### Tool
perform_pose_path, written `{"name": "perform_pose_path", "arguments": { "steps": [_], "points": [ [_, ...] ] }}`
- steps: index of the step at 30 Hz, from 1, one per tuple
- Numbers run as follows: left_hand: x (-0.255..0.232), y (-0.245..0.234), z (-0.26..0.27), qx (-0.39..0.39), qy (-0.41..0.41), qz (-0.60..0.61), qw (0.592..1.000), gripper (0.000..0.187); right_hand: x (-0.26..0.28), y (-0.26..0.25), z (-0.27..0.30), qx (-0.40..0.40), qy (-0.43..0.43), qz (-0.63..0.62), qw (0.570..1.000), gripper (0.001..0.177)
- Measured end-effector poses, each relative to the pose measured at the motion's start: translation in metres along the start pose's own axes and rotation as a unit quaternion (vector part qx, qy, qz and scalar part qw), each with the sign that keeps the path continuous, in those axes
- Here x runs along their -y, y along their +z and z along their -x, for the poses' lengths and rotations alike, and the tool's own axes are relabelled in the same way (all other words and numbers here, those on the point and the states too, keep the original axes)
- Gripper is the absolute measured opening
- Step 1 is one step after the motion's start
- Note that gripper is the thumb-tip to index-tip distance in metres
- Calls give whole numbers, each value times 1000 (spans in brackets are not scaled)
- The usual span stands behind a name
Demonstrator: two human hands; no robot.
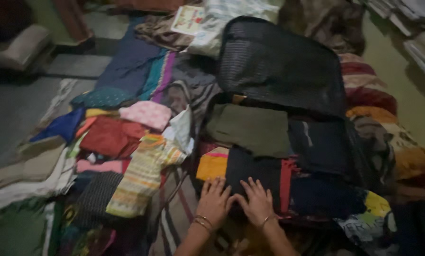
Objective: The person picks up clothing items from a bed and places them into a suitcase, smoothing and arranging each item to fit.
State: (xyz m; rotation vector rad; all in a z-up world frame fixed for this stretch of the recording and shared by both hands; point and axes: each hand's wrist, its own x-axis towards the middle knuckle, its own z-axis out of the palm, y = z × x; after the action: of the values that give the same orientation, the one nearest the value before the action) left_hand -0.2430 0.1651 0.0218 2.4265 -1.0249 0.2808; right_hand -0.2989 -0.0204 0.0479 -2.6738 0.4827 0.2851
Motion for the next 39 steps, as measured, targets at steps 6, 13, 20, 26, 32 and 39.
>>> {"name": "perform_pose_path", "arguments": {
  "steps": [6, 13, 20, 26, 32, 39],
  "points": [
    [1, -20, 34, -45, 59, 30, 997, 55, -4, 19, 17, -234, -162, 17, 959, 42],
    [56, -32, 73, -147, -75, 70, 984, 65, 11, 14, 20, -323, -170, 12, 931, 26],
    [171, -87, 118, -265, -348, -139, 889, 72, 34, 0, 35, -321, -105, 21, 941, 22],
    [197, -103, 115, -95, -480, -149, 859, 48, 27, 4, 29, -356, -152, 6, 922, 22],
    [192, -100, 108, -47, -509, -161, 844, 49, 22, 11, 25, -379, -161, 31, 911, 19],
    [169, -90, 117, -216, -333, 147, 906, 50, 22, 11, 28, -382, -164, 13, 909, 19]
  ]
}}
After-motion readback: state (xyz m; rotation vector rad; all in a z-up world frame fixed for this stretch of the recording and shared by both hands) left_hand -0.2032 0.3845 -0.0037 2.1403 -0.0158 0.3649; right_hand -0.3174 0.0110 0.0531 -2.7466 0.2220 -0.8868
